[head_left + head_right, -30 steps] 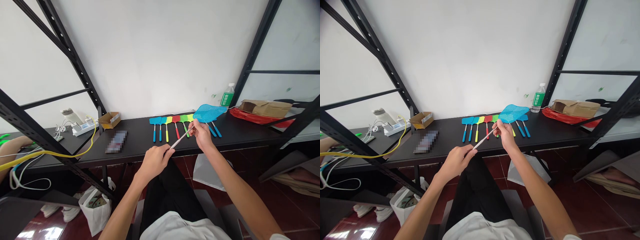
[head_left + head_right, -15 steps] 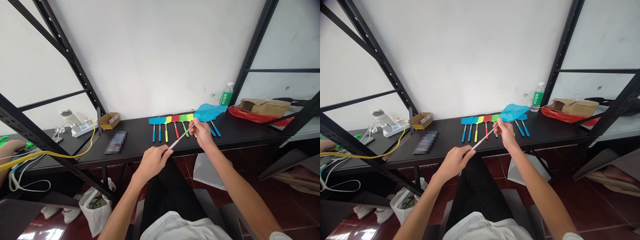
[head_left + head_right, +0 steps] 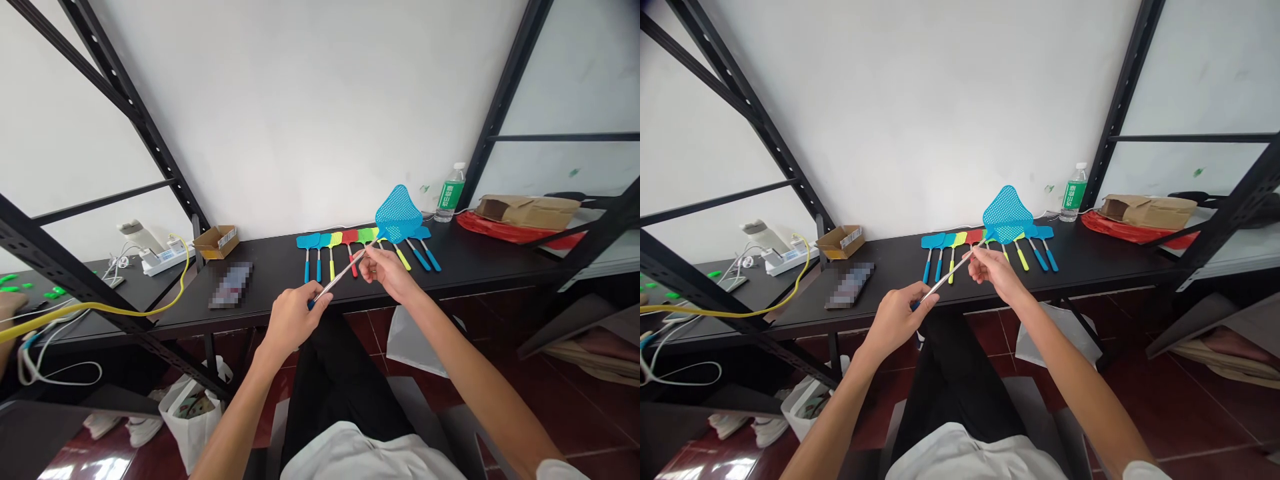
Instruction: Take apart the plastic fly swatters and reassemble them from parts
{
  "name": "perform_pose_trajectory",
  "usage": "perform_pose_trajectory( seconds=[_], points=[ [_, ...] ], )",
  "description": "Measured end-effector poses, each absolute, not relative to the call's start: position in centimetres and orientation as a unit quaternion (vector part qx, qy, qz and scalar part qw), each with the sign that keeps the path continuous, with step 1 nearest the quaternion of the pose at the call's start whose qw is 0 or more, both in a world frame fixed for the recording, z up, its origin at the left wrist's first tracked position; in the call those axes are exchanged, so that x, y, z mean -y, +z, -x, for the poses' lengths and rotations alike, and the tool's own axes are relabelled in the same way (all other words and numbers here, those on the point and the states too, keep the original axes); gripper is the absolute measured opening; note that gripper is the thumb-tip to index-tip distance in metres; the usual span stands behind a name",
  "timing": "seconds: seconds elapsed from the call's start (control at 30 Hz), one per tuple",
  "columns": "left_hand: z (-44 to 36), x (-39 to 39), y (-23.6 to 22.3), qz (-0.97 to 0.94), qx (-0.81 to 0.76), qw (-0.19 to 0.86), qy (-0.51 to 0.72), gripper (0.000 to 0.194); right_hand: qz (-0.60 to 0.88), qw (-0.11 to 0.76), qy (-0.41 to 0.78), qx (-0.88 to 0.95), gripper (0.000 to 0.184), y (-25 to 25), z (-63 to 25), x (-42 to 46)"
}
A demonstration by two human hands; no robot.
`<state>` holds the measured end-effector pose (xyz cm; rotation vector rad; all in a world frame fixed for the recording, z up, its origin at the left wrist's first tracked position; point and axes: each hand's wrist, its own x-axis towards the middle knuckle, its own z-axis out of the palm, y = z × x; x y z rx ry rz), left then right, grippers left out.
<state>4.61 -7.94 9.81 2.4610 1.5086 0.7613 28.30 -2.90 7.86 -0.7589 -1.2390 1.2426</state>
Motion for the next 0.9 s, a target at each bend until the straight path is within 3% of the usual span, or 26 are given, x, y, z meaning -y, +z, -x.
perform_pose_trajectory(
  seconds=[0.27,0.6,0.9],
  points=[
    [-5.6,8.0,8.9,-0.818,-0.505,0.072,0.268,0.018,0.341,0.497,0.552,0.576,0.053,7.3,-26.6,3.5],
    [-5.3,7.9,9.3,-0.816,-0.505,0.027,0.281,0.008,0.378,0.478,0.558,0.563,0.069,7.5,-27.0,3.2],
    [-3.1,7.3,10.4,-0.812,-0.512,-0.032,0.277,0.021,0.359,0.487,0.598,0.526,0.069,7.8,-27.8,3.1]
  ],
)
